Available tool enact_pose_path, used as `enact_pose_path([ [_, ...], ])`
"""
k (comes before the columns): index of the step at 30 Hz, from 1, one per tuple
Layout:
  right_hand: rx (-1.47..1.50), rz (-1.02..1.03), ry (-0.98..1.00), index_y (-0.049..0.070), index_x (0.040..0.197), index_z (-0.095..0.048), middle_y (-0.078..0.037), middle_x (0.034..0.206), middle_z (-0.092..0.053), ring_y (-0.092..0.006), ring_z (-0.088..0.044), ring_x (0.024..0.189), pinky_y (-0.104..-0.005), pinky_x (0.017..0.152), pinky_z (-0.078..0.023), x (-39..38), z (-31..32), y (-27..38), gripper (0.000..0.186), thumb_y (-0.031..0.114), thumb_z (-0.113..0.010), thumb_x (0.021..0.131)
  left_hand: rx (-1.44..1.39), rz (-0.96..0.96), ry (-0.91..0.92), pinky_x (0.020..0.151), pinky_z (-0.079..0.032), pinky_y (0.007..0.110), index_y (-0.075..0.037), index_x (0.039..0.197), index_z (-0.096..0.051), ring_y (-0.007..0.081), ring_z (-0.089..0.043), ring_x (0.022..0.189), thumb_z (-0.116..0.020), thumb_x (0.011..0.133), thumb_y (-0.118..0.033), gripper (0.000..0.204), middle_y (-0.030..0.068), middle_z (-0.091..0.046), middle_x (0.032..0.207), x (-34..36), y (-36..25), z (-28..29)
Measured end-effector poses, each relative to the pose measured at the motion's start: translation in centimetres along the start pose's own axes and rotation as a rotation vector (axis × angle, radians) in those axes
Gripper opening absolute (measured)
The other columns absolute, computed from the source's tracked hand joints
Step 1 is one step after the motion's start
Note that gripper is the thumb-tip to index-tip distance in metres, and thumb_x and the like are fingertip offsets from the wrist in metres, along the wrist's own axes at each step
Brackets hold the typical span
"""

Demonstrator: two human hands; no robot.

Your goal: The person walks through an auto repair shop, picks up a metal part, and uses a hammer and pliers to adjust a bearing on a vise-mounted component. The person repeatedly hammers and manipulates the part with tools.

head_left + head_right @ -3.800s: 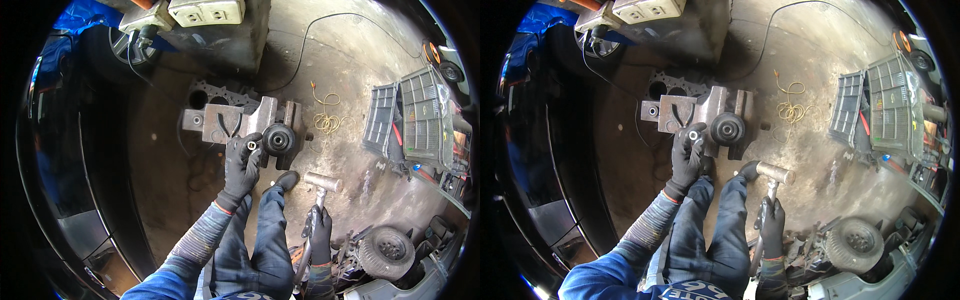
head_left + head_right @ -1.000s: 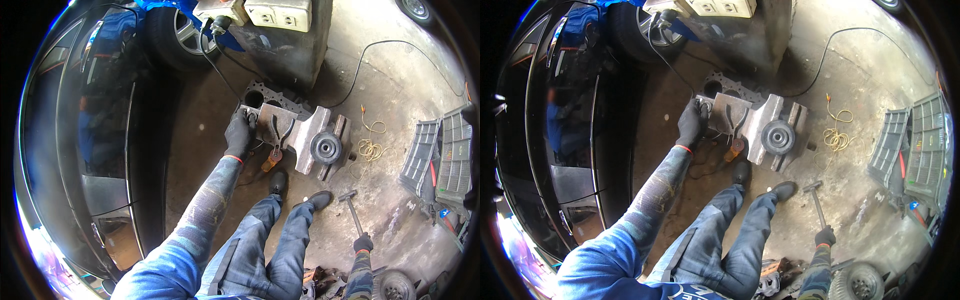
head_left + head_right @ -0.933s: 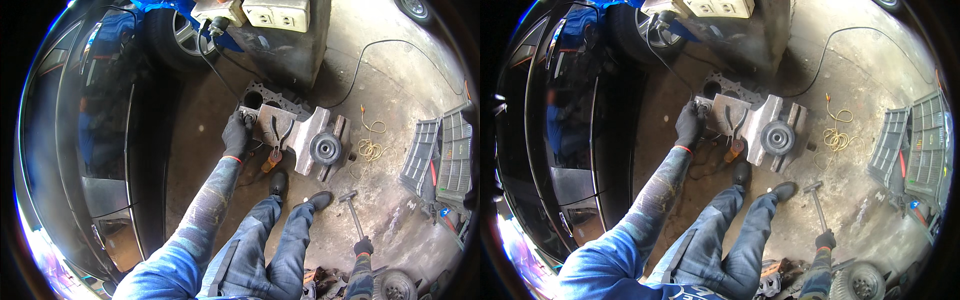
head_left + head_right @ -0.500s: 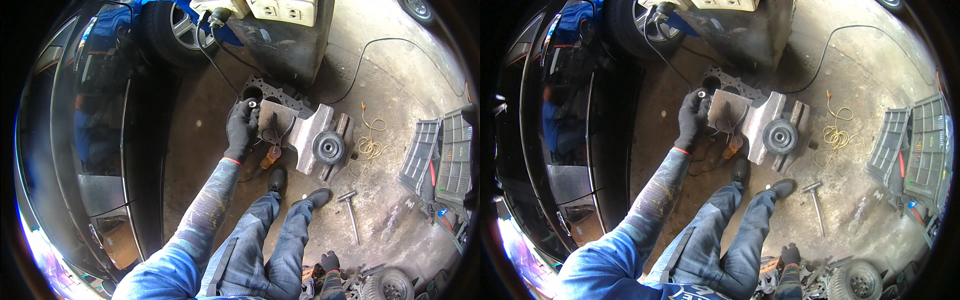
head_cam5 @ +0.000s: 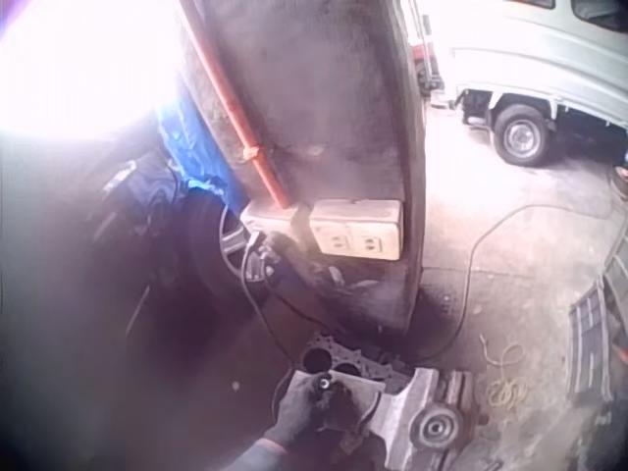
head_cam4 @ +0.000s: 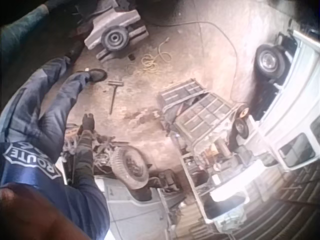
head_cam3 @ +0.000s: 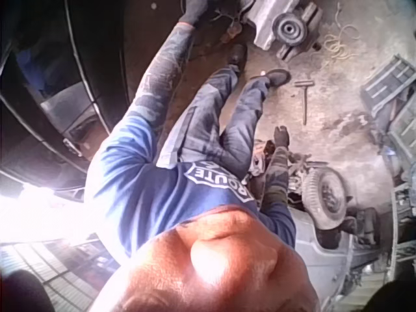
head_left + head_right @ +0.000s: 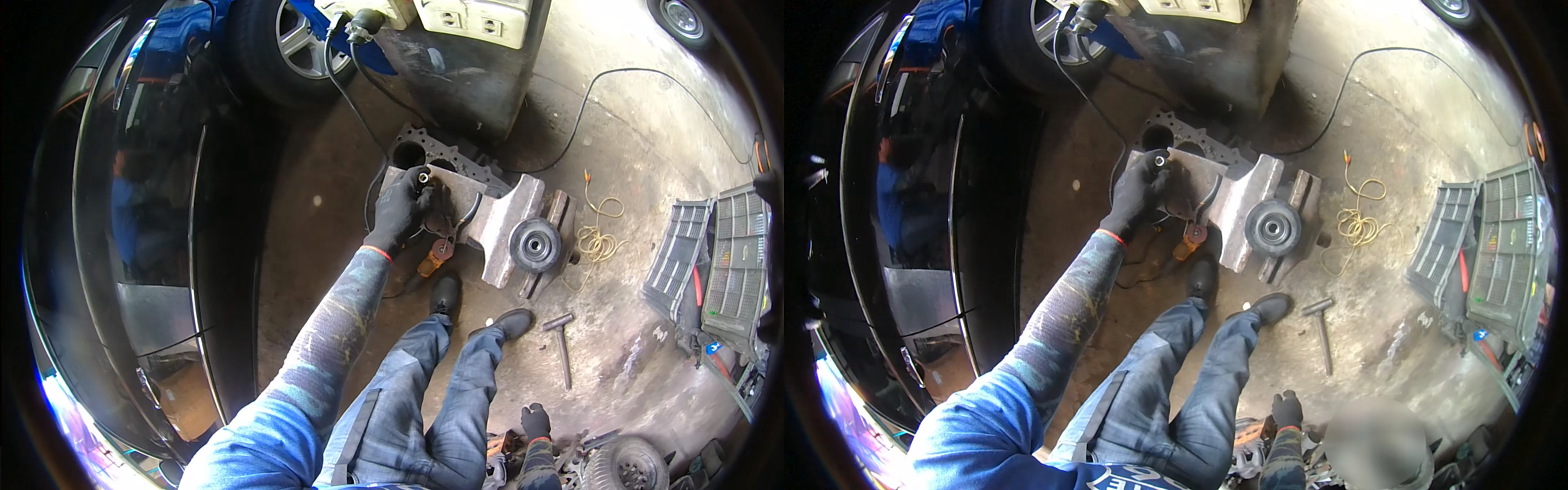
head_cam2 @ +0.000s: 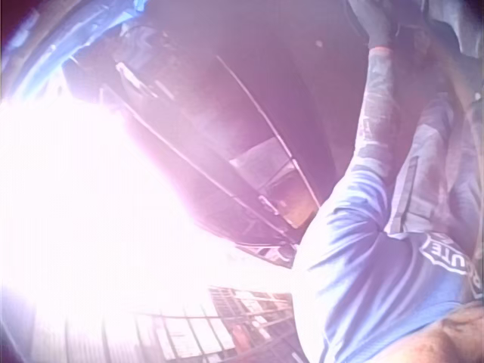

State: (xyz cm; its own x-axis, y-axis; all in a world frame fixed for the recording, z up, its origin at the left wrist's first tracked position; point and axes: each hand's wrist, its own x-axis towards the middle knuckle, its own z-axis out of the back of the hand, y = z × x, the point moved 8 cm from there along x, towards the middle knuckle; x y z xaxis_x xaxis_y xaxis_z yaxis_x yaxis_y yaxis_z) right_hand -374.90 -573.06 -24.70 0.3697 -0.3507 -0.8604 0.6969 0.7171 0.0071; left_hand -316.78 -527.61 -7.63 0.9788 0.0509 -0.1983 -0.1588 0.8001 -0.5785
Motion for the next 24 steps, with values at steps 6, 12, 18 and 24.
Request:
enact_pose_path([
  [6,0.014,-0.109,0.127,0.003,0.124,-0.068,-0.028,0.118,-0.073,-0.0443,-0.07,0.113,-0.0515,0.098,-0.055,-0.7,0.3,-0.3,0.048,0.039,-0.068,0.093,-0.041,-0.003,-0.001,0.097,-0.053,0.046,-0.011,0.133,-0.065,0.0353,-0.069,0.115,-0.068,0.098,-0.034,0.042,0.0164,-0.071,0.126,-0.1,-0.2,0.6],
  [12,0.0,-0.115,0.136,0.002,0.124,-0.068,-0.028,0.119,-0.073,-0.0446,-0.07,0.115,-0.0511,0.098,-0.055,-1.2,0.5,0.7,0.049,0.04,-0.067,0.094,-0.104,0.162,-0.16,0.08,-0.055,0.039,-0.003,0.123,-0.068,0.0262,-0.072,0.089,-0.073,0.097,-0.043,0.048,0.0129,-0.074,0.101,-4.5,2.7,1.6],
  [18,0.075,-0.143,0.183,0.002,0.125,-0.068,-0.028,0.12,-0.073,-0.0438,-0.07,0.115,-0.0505,0.099,-0.055,-1.2,-0.5,1.7,0.05,0.041,-0.066,0.094,-0.74,0.68,0.037,0.062,-0.049,0.033,-0.001,0.096,-0.072,0.0158,-0.063,0.068,-0.074,0.097,-0.042,0.041,0.0058,-0.072,0.082,-9.6,7.5,-6.0],
  [24,0.04,-0.087,0.122,0.002,0.125,-0.068,-0.028,0.117,-0.074,-0.044,-0.071,0.112,-0.0502,0.096,-0.056,-1.1,-0.1,2.8,0.05,0.041,-0.068,0.093,-0.967,0.716,0.069,0.055,-0.043,0.026,-0.002,0.093,-0.071,0.0073,-0.056,0.063,-0.071,0.099,-0.032,0.031,-0.0007,-0.066,0.076,-9.3,6.8,-9.1],
])
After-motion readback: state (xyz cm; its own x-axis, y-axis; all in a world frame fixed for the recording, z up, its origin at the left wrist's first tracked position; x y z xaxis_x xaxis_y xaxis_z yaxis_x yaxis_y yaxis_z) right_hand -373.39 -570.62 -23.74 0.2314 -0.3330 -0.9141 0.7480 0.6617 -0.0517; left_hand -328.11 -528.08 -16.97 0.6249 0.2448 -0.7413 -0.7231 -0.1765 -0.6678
